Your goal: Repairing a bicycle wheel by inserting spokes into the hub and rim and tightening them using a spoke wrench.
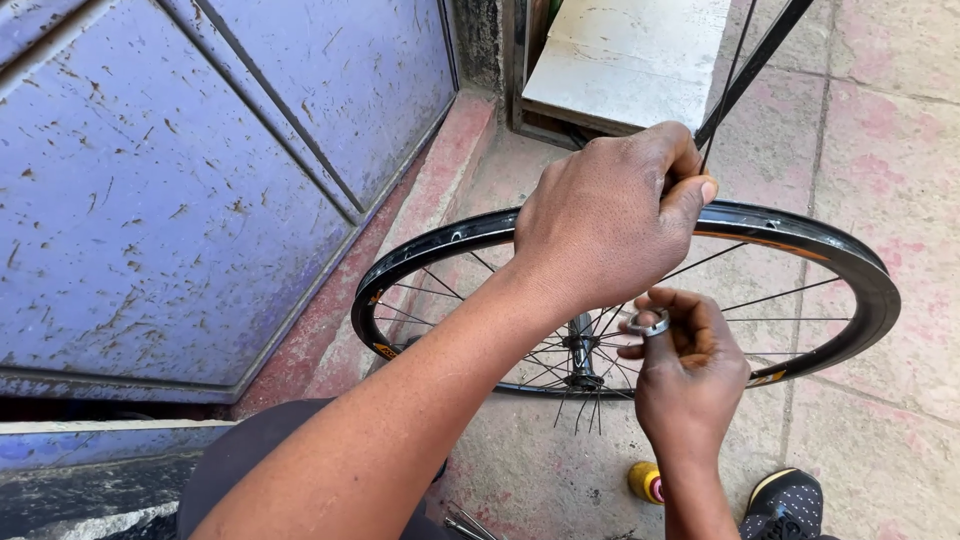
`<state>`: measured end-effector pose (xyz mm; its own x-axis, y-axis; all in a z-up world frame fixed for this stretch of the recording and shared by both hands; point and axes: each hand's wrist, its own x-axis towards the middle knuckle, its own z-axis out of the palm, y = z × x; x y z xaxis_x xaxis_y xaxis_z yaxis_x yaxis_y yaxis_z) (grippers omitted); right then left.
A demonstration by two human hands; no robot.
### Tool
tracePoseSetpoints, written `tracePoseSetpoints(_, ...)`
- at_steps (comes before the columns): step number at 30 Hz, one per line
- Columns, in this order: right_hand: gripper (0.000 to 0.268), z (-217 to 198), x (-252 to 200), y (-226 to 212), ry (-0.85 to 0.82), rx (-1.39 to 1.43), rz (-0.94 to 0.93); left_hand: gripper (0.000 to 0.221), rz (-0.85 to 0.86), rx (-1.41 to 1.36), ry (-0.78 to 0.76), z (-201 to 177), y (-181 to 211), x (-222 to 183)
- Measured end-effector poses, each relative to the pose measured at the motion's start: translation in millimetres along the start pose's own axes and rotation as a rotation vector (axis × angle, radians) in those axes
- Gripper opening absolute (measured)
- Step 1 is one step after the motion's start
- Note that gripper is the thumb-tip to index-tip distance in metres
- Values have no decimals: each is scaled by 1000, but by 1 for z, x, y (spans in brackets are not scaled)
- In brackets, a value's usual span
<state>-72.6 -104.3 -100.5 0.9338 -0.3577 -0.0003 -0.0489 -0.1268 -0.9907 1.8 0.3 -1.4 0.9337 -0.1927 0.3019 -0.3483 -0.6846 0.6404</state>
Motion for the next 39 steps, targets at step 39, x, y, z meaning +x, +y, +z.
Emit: tracePoseSetpoints(39, 32, 7, 18, 12, -131, 469, -73, 17, -27, 7, 26, -1, -5, 3)
